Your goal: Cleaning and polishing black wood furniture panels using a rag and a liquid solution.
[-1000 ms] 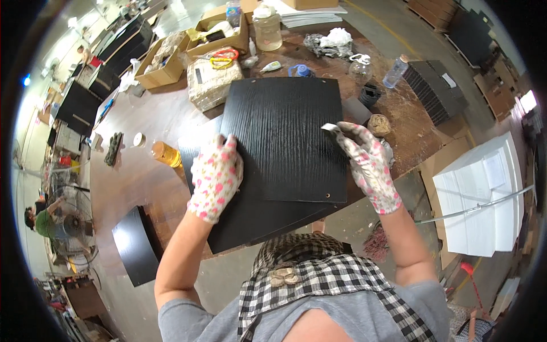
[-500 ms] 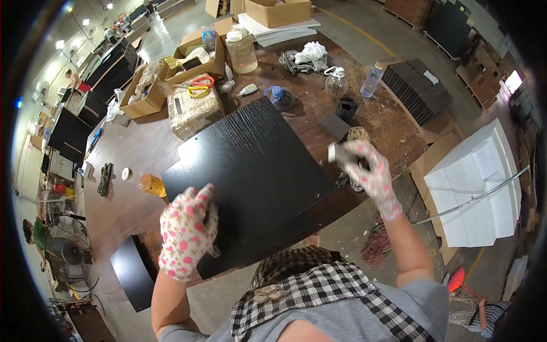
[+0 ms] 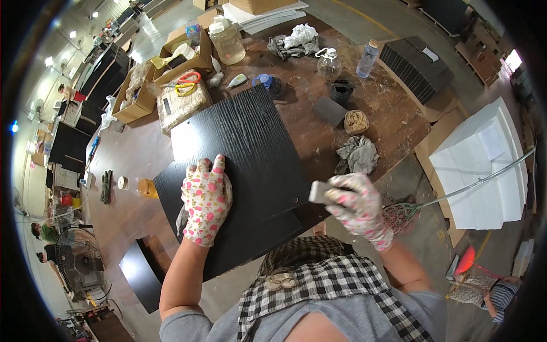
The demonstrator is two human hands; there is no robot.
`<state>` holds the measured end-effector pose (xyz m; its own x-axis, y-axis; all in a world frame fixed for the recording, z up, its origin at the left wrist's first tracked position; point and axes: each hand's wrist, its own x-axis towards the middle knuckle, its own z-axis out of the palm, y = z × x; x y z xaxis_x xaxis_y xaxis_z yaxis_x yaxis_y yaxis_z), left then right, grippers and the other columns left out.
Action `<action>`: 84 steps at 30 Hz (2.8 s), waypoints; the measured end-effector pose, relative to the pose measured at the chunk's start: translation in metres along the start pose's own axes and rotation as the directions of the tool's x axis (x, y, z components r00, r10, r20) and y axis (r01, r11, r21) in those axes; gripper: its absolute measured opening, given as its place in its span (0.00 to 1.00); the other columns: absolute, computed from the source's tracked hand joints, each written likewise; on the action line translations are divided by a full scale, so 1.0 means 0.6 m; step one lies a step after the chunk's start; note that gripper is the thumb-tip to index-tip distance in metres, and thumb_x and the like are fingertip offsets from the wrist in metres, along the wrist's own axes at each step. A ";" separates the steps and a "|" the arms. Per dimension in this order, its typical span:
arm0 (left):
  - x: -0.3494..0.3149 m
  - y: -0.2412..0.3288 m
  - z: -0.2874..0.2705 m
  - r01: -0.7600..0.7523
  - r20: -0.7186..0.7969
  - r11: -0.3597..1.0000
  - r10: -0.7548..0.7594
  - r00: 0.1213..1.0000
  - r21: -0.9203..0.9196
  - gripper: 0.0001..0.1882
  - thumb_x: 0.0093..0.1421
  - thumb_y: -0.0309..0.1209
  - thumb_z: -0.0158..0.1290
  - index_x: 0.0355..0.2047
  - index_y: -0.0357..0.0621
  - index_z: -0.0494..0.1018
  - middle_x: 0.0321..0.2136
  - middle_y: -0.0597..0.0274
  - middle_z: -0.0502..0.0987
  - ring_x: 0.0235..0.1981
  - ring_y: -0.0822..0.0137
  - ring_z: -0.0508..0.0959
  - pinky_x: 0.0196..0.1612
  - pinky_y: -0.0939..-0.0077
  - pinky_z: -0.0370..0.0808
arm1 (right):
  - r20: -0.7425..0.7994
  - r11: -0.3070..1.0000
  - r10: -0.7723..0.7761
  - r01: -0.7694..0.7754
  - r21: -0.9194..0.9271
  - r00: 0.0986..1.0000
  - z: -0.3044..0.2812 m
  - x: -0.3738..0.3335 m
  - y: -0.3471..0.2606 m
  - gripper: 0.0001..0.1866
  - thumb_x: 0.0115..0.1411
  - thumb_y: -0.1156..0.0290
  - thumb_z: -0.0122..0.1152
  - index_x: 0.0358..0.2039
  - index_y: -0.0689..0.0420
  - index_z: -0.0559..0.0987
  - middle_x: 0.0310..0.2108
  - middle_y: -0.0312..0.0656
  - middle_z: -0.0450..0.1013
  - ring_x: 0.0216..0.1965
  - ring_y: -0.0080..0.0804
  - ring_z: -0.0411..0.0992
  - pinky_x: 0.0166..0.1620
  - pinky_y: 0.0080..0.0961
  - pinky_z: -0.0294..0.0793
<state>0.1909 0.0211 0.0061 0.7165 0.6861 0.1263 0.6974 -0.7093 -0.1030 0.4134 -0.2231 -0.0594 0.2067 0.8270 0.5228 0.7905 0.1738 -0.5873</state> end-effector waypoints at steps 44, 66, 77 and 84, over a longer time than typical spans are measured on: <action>0.160 -0.184 0.029 0.027 -0.002 0.960 -0.028 1.000 -0.279 0.21 0.59 0.50 0.60 0.39 0.45 0.83 0.40 0.48 0.83 0.47 0.47 0.81 0.53 0.52 0.76 | 0.106 0.308 0.626 -0.370 0.877 0.773 0.021 0.114 0.019 0.17 0.71 0.71 0.55 0.59 0.56 0.77 0.57 0.39 0.74 0.54 0.29 0.75 0.57 0.29 0.75; 0.151 -0.046 0.016 -0.230 -0.275 0.948 0.167 0.947 -0.218 0.20 0.66 0.40 0.55 0.52 0.42 0.78 0.49 0.52 0.79 0.52 0.50 0.76 0.55 0.58 0.73 | -0.004 0.972 -0.230 0.230 0.053 0.973 0.050 0.100 -0.014 0.23 0.48 0.73 0.78 0.47 0.52 0.83 0.45 0.45 0.76 0.45 0.44 0.75 0.45 0.40 0.78; 0.159 -0.040 0.044 -0.276 -0.257 0.944 0.225 0.940 -0.180 0.21 0.64 0.37 0.56 0.56 0.42 0.77 0.57 0.51 0.77 0.58 0.49 0.74 0.61 0.56 0.70 | -0.207 0.947 -0.301 0.317 0.048 0.931 0.051 0.169 0.066 0.21 0.50 0.76 0.76 0.46 0.53 0.82 0.45 0.44 0.75 0.45 0.46 0.74 0.48 0.41 0.77; 0.161 -0.037 0.041 -0.267 -0.262 0.949 0.219 0.940 -0.166 0.20 0.63 0.36 0.57 0.54 0.43 0.79 0.55 0.51 0.79 0.56 0.50 0.76 0.60 0.56 0.71 | -0.258 0.953 0.239 -0.175 0.249 0.936 0.051 0.216 0.175 0.14 0.55 0.75 0.73 0.43 0.58 0.84 0.43 0.43 0.77 0.45 0.41 0.77 0.48 0.34 0.77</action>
<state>0.2451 0.1071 -0.0038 0.8211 0.4473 0.3546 0.4675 -0.8834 0.0321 0.5055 -0.0813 -0.0723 0.5307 0.6781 0.5085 0.5737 0.1542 -0.8044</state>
